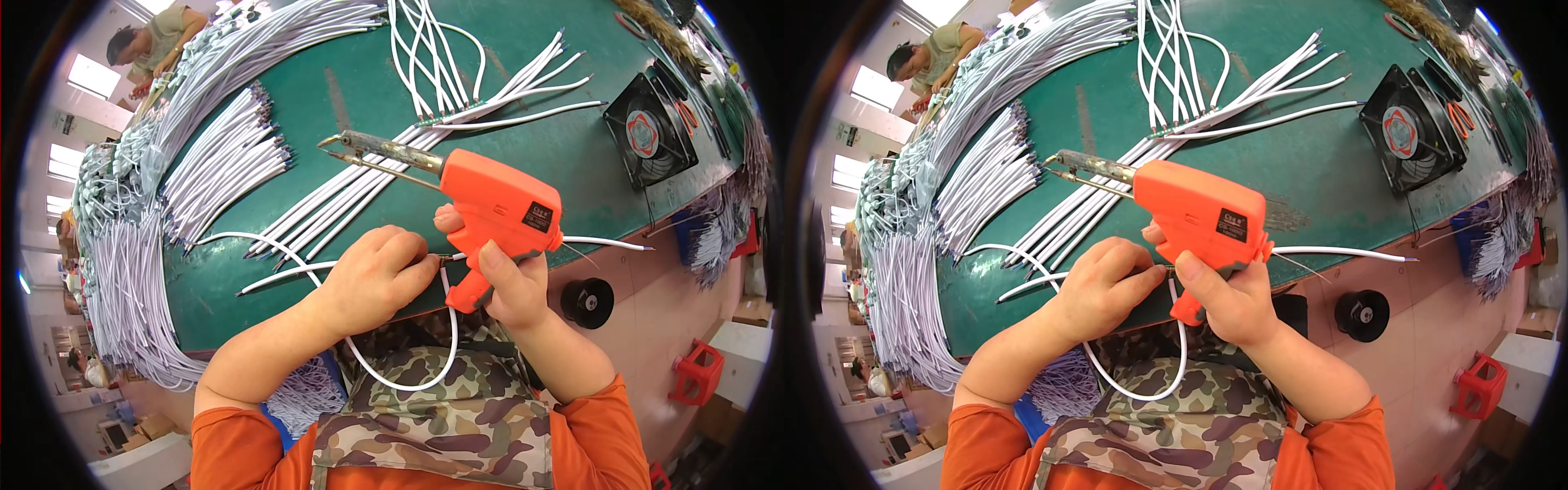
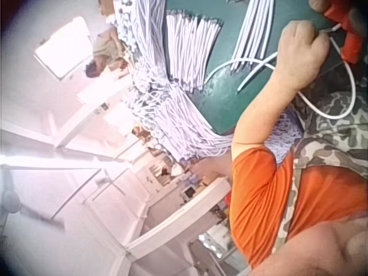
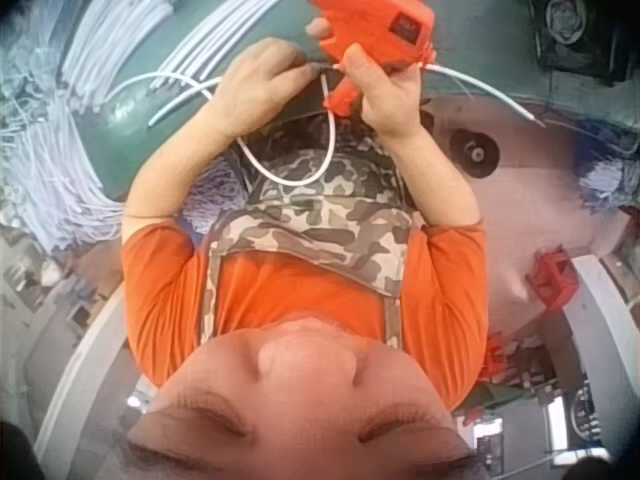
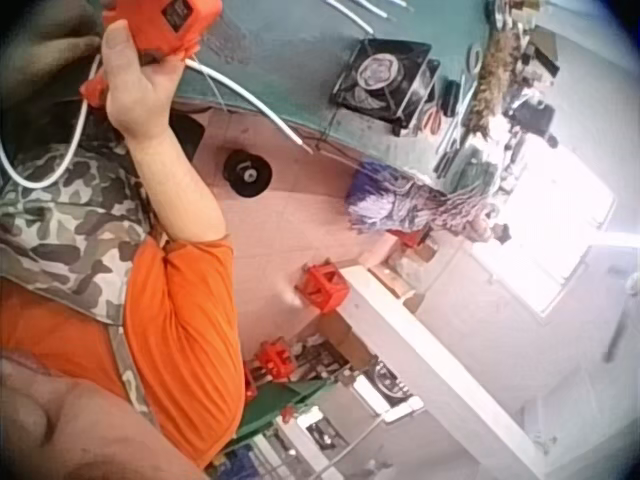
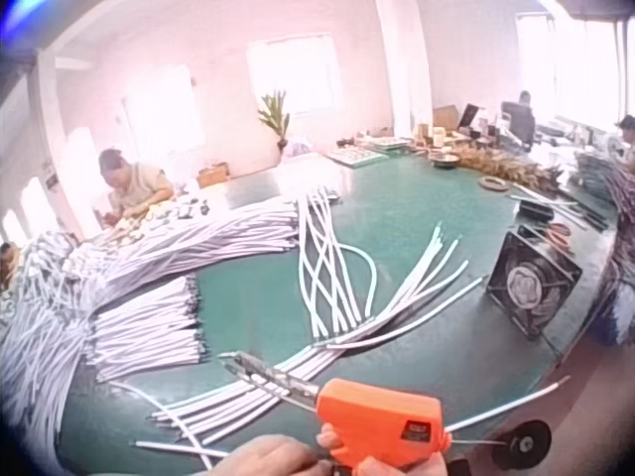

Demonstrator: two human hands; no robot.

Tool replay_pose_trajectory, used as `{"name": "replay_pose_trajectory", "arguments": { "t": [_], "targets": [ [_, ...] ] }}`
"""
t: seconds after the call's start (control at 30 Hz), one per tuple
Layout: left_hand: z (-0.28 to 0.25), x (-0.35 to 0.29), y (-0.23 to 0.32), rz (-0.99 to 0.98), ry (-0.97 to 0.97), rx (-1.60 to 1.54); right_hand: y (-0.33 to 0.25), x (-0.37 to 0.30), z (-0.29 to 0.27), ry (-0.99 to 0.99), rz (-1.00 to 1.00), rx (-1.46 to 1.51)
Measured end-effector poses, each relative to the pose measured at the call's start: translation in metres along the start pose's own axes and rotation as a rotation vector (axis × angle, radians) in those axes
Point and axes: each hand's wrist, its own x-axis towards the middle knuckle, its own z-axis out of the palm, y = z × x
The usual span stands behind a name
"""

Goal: The person solders wires to circuit boards using a soldering gun, positioning and connecting the wires on the workbench.

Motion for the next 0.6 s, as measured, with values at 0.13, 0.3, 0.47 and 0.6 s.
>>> {"name": "replay_pose_trajectory", "arguments": {
  "t": [0.13,0.3,0.47,0.6],
  "targets": [
    [-0.002,0.001,0.003,0.004,-0.025,0.012,0.001,-0.001,0.001,0.021,0.010,0.054],
    [-0.002,0.002,0.006,-0.013,-0.045,0.024,0.000,0.001,-0.001,-0.003,-0.030,0.079],
    [-0.001,0.002,0.008,-0.023,-0.044,0.036,-0.023,-0.021,-0.012,0.105,0.032,0.104],
    [-0.001,0.001,0.009,-0.035,-0.052,0.028,-0.060,-0.066,-0.030,0.166,0.026,-0.093]
  ]
}}
